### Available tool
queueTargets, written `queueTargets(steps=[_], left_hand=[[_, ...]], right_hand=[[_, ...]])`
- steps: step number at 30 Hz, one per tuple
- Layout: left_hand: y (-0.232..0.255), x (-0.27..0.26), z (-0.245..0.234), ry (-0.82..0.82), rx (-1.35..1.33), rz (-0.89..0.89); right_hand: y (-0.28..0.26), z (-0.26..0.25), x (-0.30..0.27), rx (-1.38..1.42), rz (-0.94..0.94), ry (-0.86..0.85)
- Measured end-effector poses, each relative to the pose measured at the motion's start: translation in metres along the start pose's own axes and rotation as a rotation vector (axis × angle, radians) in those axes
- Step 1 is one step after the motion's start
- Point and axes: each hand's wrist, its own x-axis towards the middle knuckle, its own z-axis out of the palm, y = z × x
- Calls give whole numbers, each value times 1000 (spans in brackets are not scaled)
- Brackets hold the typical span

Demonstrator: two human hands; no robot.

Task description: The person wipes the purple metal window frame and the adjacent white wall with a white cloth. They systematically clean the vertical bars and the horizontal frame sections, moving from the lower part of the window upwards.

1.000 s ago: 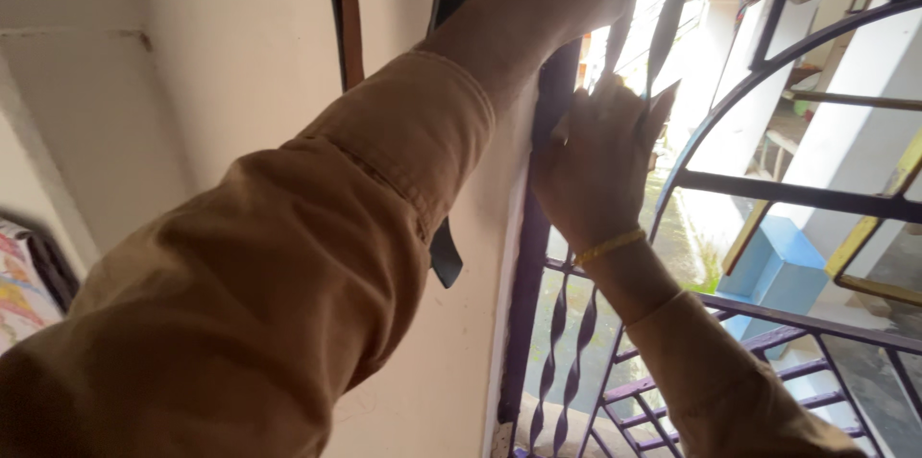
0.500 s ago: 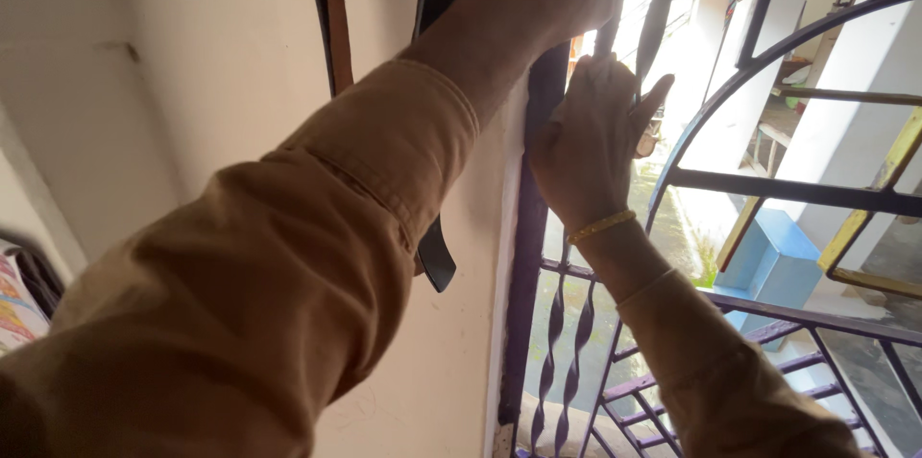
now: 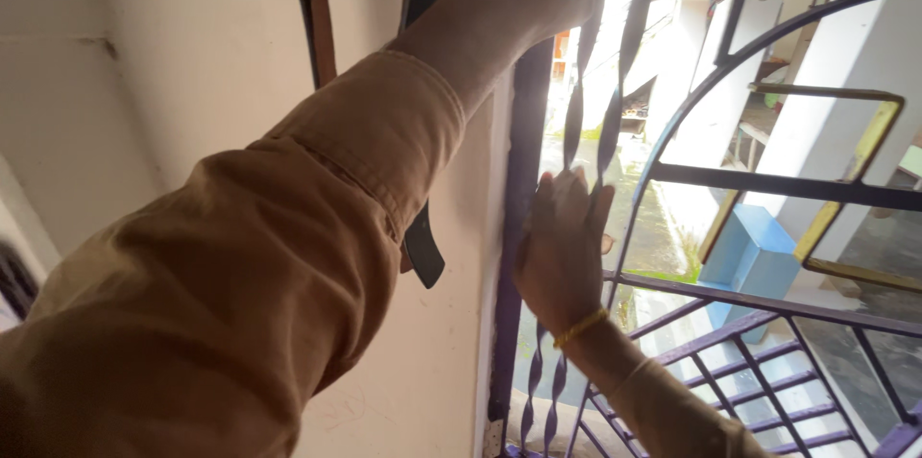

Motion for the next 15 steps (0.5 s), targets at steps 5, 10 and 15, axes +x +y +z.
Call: queueTargets(steps=[5, 10, 15], left_hand=[[3, 13, -11, -43, 91, 46], [6, 6, -22, -28, 126, 33], [1, 5, -13, -59, 118, 33]], right_hand=[[3, 4, 5, 236, 173, -69], [8, 8, 62, 255, 157, 188], [1, -5, 83, 199, 183, 180]])
